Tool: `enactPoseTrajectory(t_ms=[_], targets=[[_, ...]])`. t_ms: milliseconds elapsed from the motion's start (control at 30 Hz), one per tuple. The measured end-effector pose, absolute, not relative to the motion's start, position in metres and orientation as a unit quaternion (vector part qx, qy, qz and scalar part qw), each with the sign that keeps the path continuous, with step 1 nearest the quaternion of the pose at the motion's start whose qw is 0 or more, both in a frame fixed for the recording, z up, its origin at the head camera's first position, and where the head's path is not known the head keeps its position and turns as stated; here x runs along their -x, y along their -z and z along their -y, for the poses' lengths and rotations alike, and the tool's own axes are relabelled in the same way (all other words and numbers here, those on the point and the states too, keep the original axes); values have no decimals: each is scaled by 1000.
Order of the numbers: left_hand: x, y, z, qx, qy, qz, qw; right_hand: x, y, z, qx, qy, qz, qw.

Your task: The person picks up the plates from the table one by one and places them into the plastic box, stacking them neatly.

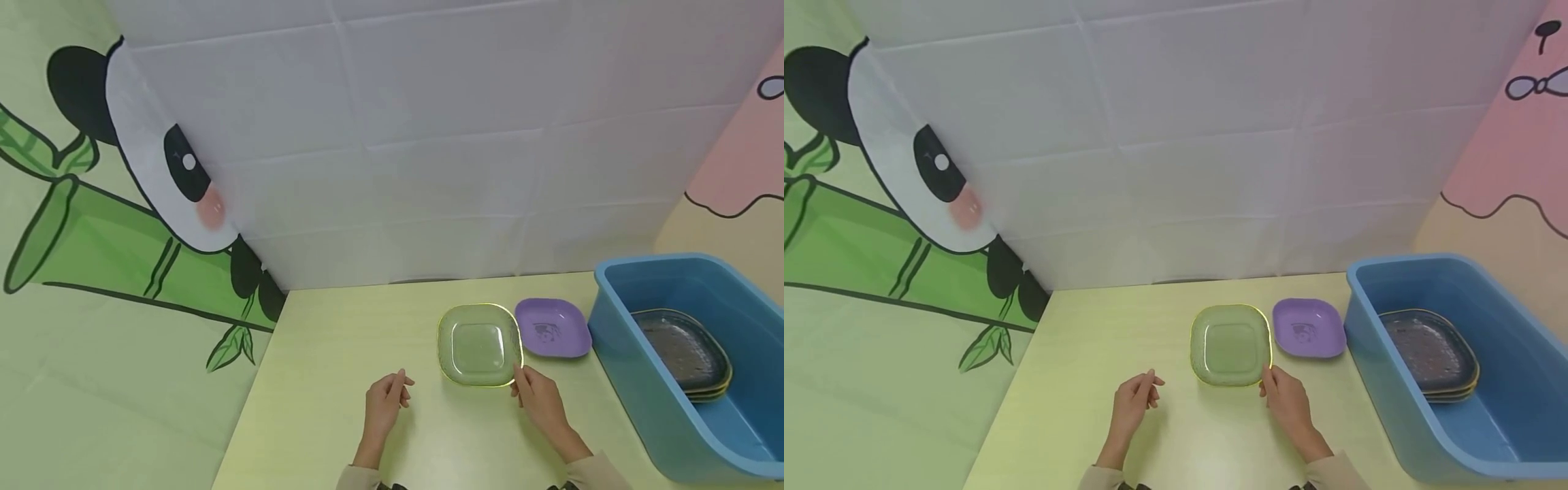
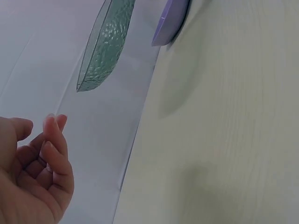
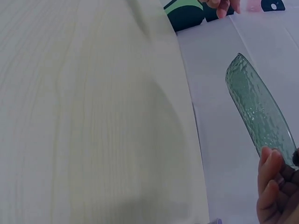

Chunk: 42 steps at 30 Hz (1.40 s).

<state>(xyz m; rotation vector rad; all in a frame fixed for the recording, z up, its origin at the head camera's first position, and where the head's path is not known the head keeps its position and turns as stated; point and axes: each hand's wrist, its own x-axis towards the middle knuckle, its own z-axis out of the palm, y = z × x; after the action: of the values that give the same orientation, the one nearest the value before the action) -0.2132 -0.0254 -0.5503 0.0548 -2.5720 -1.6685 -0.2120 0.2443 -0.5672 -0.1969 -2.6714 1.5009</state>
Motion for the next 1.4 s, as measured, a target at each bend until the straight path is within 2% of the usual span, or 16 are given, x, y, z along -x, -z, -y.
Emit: enactPoseTrajectory(t_ms=[267, 467, 700, 1033, 1300, 1400], targets=[[211, 553, 26, -34, 553, 832, 19, 214, 565, -264, 74, -479, 873, 57], [203, 532, 18, -37, 549, 835, 11, 218, 561, -280, 69, -470, 877, 76], [214, 560, 21, -39, 555, 831, 11, 224, 551, -302, 70, -456, 883, 92], [221, 561, 16, -38, 545, 837, 18, 233, 538, -324, 58, -437, 891, 108], [225, 562, 15, -50, 541, 840, 18, 237, 524, -338, 25, -422, 890, 170], [226, 563, 15, -56, 543, 837, 18, 236, 516, -343, 17, -417, 894, 161]])
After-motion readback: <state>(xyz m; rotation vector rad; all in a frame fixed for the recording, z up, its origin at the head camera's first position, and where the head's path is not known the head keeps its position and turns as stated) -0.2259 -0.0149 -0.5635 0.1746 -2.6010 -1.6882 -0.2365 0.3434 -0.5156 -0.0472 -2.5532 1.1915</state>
